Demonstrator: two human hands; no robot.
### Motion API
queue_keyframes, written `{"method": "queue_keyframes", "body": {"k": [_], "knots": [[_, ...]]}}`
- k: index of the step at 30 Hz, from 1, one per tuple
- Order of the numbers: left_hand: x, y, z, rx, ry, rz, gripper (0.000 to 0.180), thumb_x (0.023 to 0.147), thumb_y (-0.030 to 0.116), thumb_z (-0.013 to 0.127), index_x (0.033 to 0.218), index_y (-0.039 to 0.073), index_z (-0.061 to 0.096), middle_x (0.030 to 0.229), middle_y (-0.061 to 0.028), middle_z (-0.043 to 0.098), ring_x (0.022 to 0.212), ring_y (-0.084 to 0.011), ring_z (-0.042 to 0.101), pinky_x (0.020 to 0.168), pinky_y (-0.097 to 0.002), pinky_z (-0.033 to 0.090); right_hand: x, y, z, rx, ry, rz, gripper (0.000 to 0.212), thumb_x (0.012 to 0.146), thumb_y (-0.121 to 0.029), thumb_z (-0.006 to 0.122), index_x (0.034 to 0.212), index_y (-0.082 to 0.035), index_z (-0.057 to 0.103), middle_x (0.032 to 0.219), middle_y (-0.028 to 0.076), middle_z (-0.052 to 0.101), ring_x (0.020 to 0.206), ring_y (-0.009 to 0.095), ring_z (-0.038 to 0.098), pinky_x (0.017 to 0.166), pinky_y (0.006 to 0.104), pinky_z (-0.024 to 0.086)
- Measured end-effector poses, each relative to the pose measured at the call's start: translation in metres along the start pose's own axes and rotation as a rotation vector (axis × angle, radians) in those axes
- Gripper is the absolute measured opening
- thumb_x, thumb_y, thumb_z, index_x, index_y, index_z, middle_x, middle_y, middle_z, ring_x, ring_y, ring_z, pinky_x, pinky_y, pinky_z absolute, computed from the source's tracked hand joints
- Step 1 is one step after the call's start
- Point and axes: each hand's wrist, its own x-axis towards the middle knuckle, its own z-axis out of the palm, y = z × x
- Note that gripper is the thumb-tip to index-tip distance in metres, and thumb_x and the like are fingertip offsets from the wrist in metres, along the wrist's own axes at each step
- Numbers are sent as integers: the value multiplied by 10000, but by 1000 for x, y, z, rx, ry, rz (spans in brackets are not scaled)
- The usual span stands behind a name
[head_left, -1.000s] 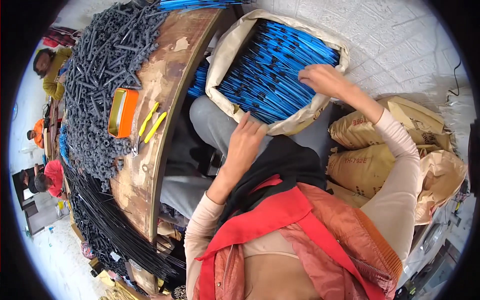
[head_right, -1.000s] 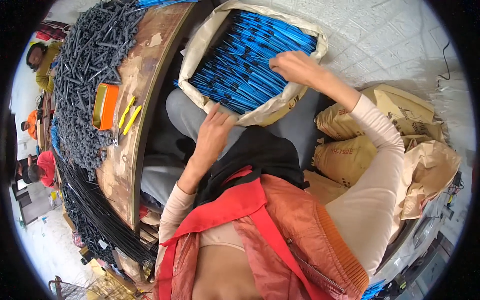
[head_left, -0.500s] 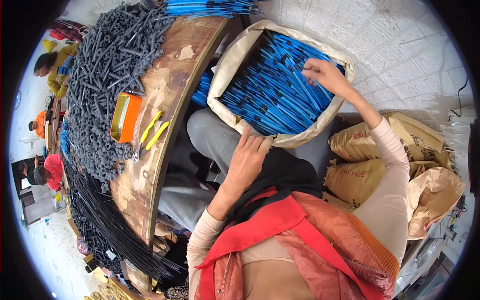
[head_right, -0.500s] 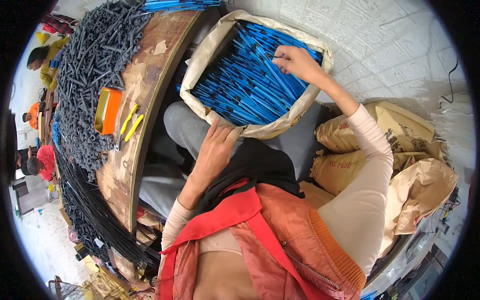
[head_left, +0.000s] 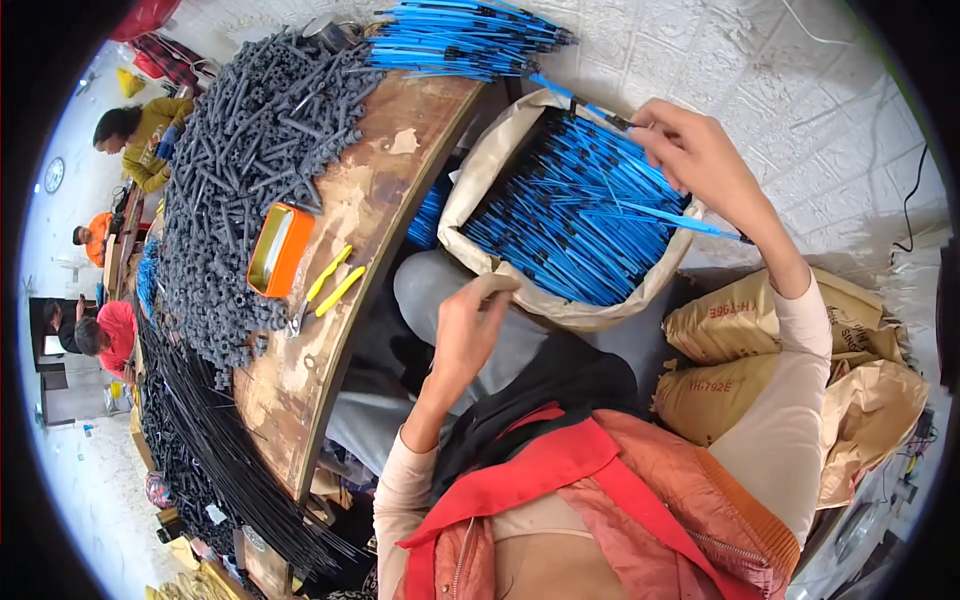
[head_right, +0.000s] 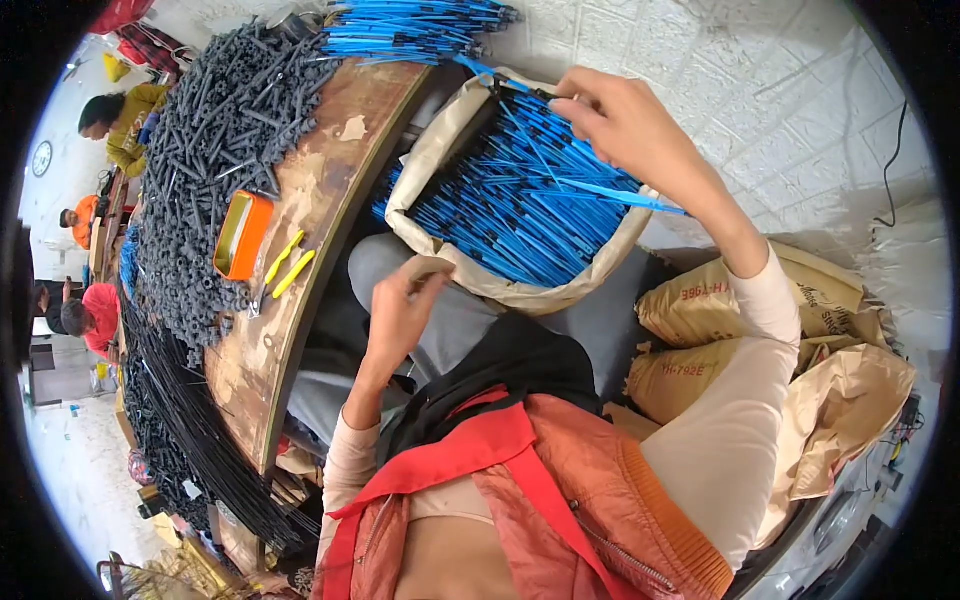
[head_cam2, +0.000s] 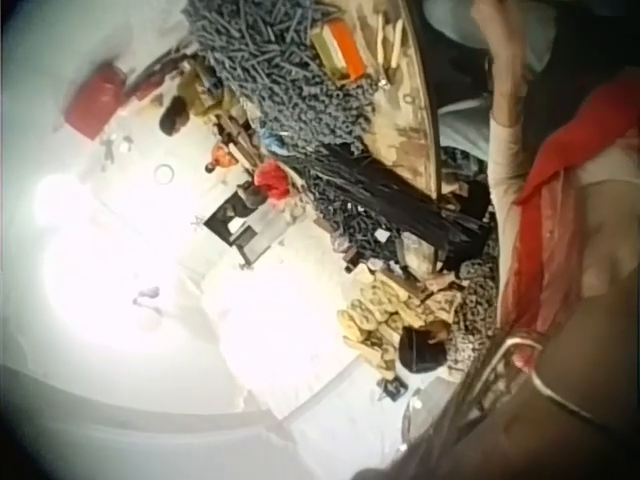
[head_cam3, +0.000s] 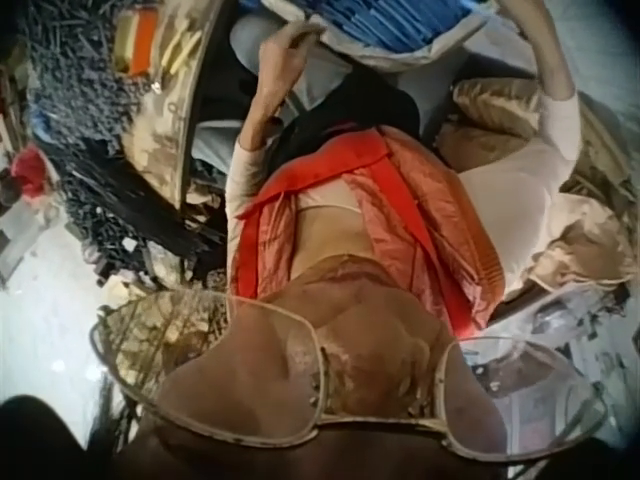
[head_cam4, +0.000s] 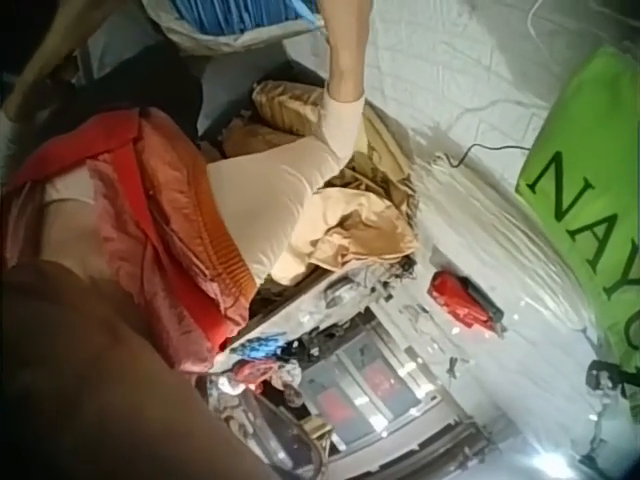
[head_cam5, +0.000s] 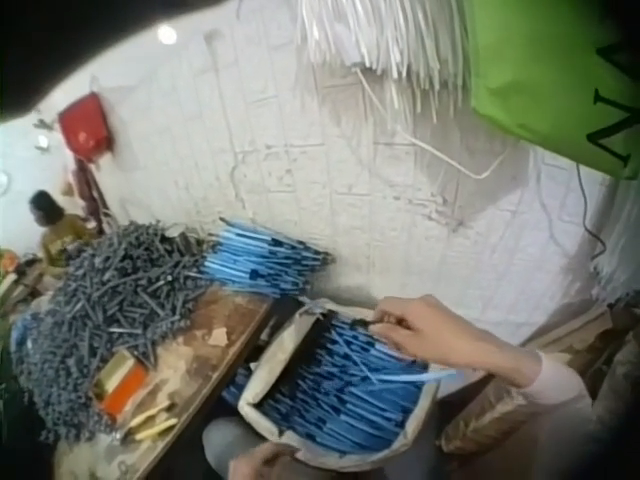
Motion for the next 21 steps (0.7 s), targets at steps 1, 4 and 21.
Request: {"method": "queue_keyframes", "body": {"k": [1,4,21], "knots": [[-3,-6,4,-141,-196,-127,182,890,25,600,1057,-8,663,952,-119,698,860,-204,674,770,-306,520,-6,-3,3,36,36,22,134,964,-145,560,988,-13,576,627,11,532,459,59,439,421,219,327],[-7,-9,16,-436,-553,-309,211,914,56,591,1081,-63,637,955,-92,697,859,-147,655,765,-274,524,-14,12,2,125,132,-1,155,974,-172,555,1033,-29,573,651,-11,519,477,36,421,429,205,308],[53,-21,113,128,-43,333,547,720,143,784,1220,75,572,1191,-123,590,1090,-319,558,895,-385,476,-77,18,-17,-219,-74,118,249,952,-190,580,1080,19,625,752,70,598,627,130,501,595,278,428]]}}
